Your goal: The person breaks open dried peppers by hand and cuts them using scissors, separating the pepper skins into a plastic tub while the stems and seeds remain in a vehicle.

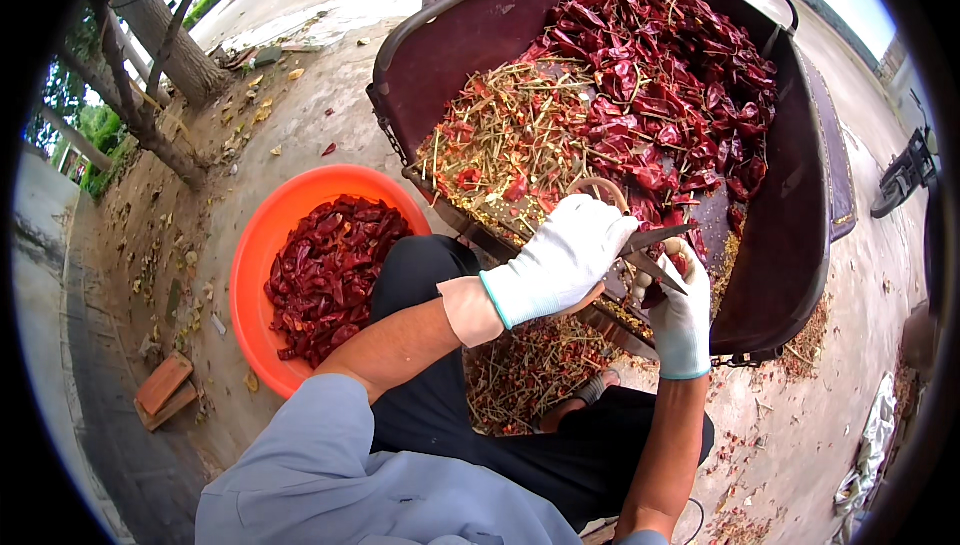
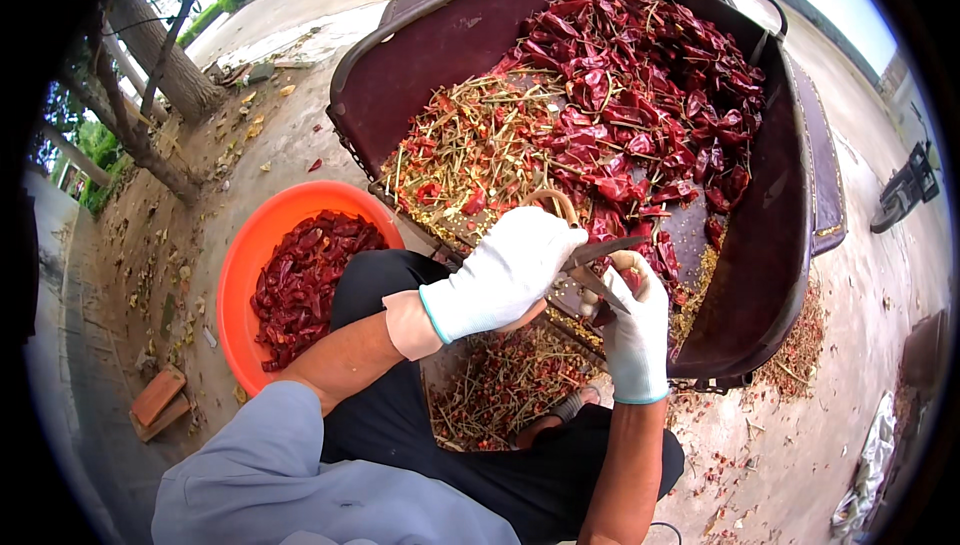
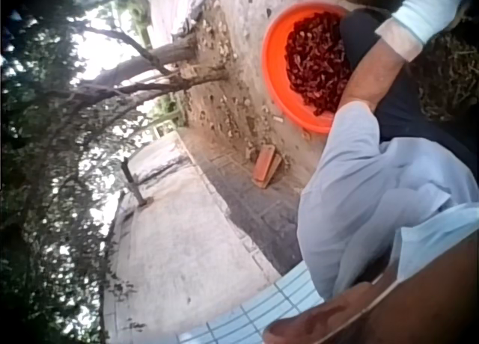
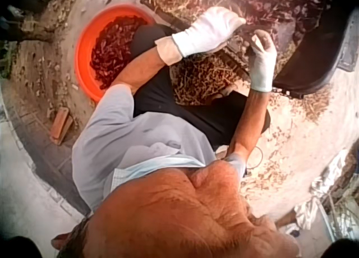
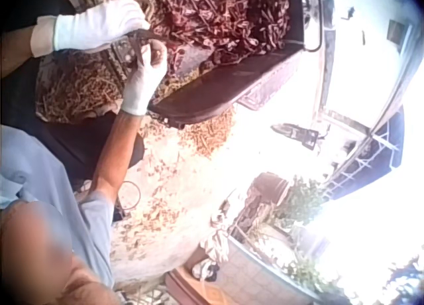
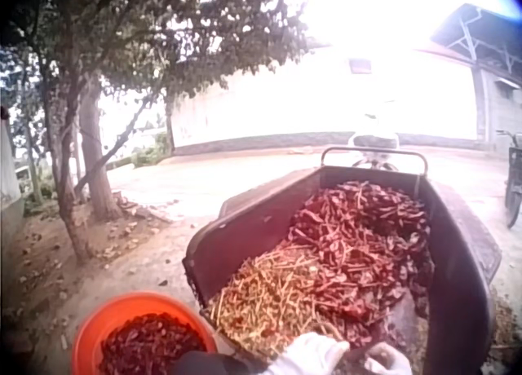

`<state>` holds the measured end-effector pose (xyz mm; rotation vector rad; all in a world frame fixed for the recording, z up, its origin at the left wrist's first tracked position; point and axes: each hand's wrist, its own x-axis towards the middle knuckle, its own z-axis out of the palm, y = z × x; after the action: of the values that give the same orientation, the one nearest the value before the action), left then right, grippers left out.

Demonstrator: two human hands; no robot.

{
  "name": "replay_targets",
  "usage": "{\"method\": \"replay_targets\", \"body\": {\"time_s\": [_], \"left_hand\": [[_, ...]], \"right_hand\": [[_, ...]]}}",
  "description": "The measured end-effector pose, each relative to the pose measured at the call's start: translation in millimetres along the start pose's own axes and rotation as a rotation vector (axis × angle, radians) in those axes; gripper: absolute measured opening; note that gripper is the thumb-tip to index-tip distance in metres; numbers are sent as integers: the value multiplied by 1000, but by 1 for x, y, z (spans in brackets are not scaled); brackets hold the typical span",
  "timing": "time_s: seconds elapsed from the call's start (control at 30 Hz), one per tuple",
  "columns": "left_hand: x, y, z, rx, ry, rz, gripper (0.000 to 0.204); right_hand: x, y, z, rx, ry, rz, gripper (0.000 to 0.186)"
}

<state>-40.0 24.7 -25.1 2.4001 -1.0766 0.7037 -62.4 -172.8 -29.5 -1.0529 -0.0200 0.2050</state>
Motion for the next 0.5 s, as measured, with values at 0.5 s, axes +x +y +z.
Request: {"method": "replay_targets", "body": {"time_s": [0.5], "left_hand": [[1,2,6,-4,-122,-37,45]], "right_hand": [[-7,0,4,-74,166,39,15]]}}
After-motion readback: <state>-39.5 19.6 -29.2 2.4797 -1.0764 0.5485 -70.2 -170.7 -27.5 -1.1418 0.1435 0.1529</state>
